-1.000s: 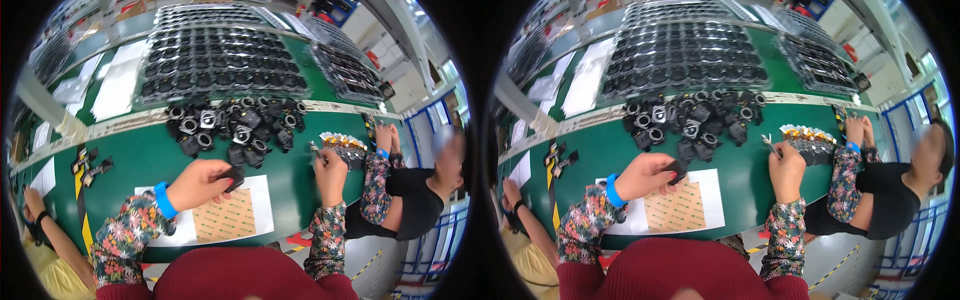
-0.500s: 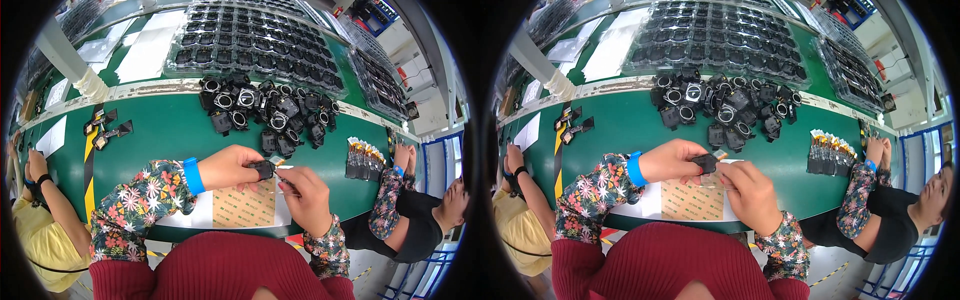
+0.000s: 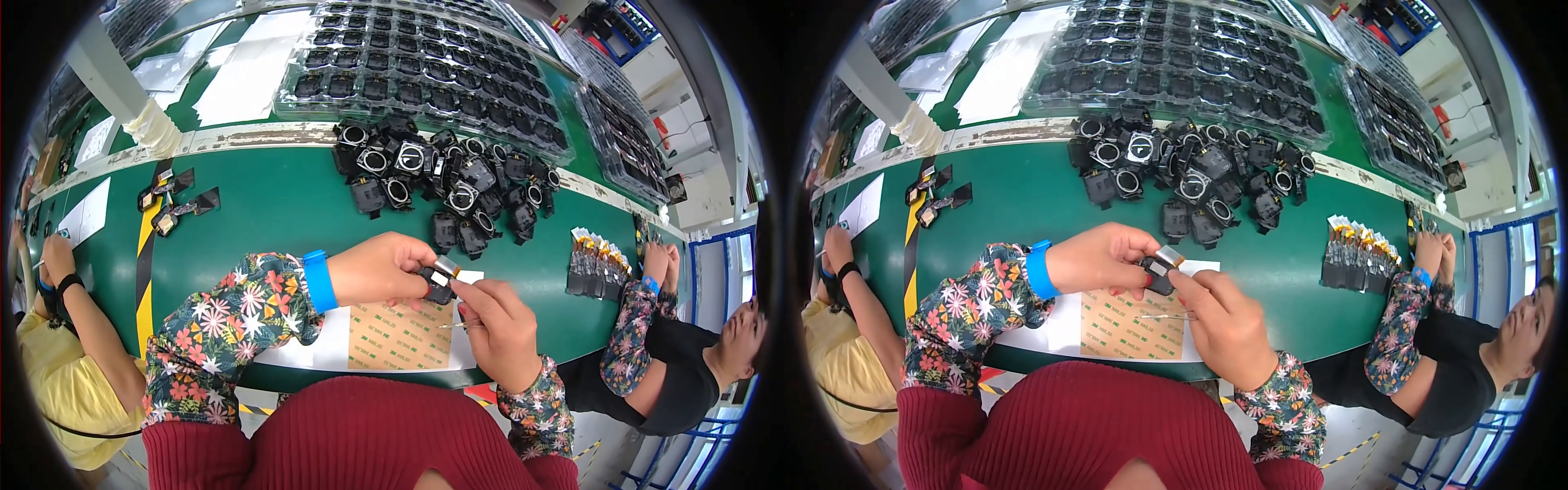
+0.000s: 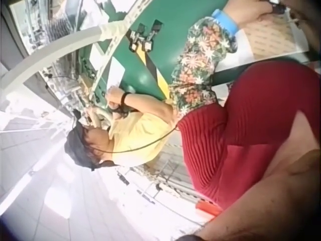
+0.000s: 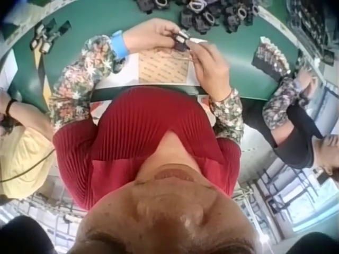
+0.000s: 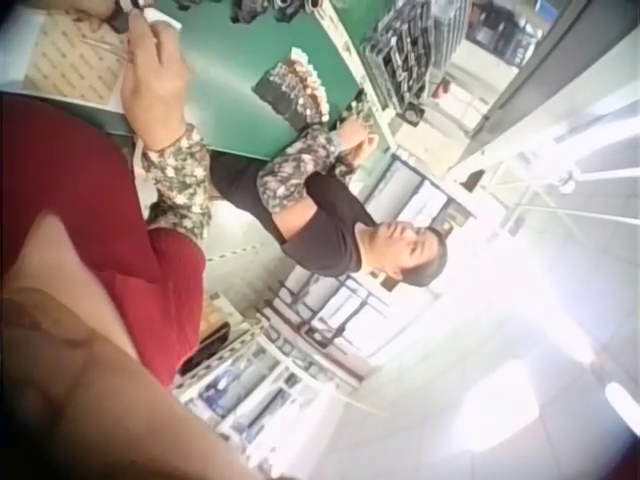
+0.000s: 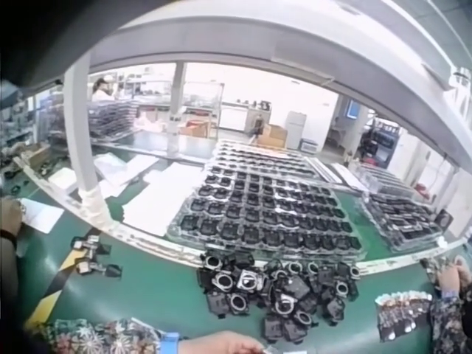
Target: The person assembles small electronic components using a hand tool at a factory workbench.
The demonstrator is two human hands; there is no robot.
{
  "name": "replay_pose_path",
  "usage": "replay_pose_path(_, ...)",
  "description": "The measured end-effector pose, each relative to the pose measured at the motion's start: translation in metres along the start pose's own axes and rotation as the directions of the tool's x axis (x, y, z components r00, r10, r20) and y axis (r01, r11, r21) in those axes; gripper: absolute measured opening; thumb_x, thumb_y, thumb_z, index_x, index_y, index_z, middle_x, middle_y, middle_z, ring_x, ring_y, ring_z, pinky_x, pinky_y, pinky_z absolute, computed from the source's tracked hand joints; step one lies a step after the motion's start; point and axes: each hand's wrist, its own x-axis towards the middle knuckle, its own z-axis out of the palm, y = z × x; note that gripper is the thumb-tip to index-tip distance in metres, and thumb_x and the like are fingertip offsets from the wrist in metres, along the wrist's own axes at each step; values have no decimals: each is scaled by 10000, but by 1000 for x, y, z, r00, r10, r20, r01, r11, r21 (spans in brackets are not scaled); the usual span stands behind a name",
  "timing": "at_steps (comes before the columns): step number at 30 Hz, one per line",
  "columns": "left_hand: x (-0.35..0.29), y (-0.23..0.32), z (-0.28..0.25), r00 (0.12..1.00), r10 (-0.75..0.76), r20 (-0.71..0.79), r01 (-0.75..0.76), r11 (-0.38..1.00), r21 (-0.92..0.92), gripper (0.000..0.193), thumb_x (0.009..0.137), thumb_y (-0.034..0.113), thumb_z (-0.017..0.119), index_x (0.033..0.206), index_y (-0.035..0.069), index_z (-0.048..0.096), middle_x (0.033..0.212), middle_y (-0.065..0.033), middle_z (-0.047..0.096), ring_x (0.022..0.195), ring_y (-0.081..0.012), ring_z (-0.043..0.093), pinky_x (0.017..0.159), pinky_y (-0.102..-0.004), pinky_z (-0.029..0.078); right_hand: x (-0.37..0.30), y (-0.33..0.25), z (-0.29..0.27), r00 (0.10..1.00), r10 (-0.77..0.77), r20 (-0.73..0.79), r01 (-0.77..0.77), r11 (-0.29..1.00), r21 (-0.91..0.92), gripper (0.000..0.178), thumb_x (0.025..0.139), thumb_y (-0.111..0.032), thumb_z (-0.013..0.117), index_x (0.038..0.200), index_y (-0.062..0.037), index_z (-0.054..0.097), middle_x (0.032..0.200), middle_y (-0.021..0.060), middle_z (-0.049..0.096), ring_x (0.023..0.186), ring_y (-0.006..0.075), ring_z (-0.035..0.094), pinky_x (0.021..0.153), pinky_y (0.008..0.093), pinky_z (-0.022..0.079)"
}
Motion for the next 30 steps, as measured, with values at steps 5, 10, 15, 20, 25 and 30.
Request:
replay_pose_path(5,0,0,-1,1000,25,9,-25,1000,-7,273,849,51,534,1113,-16,542,774,-28,629,581,-28,533,497,-167,384,0,-5,-2,995,31,95,-27,999,-43,337,737,78,597,1045,-52,636,856,104,571,670,232,586,550,306,486)
replay_pose_path(10,2,-4,-1,1000,23,17,-23,1000,6,301,804,-24,548,1105,-30,536,881,-52,619,697,-58,579,588,-184,461,1,-7,-4,987,-10,160,37,985,-169,394,708,71,580,1067,-77,643,845,96,551,641,240,587,540,323,490)
replay_pose_path(15,2,-1,-1,1000,-5,0,5,999,47,319,764,-65,564,1080,-35,543,926,-47,606,754,-68,585,662,-205,498,4,-10,-7,978,-8,207,47,981,-187,418,697,68,561,1083,-73,636,835,92,542,618,233,577,527,328,487)
replay_pose_path(20,2,-2,0,1000,23,-6,-22,998,56,297,768,-61,560,1064,-36,549,920,-45,608,759,-71,585,679,-208,503,6,-10,-8,974,-10,228,53,982,-181,429,695,67,545,1095,-64,626,832,90,533,596,232,565,521,332,485)
replay_pose_path(25,2,-3,1,998,51,-44,-47,995,83,220,811,-33,569,1030,-43,553,887,-39,612,733,-64,585,668,-206,507,3,-7,-6,972,-10,236,48,987,-156,450,682,69,540,1105,-65,614,839,91,534,602,232,567,523,334,487)
replay_pose_path(30,1,-2,4,995,27,-95,-17,994,104,165,839,-18,558,1002,-43,559,865,-41,614,715,-54,582,639,-197,508,3,-4,-5,970,-17,242,51,990,-135,462,676,62,550,1115,-70,612,846,91,533,608,229,569,523,330,489)
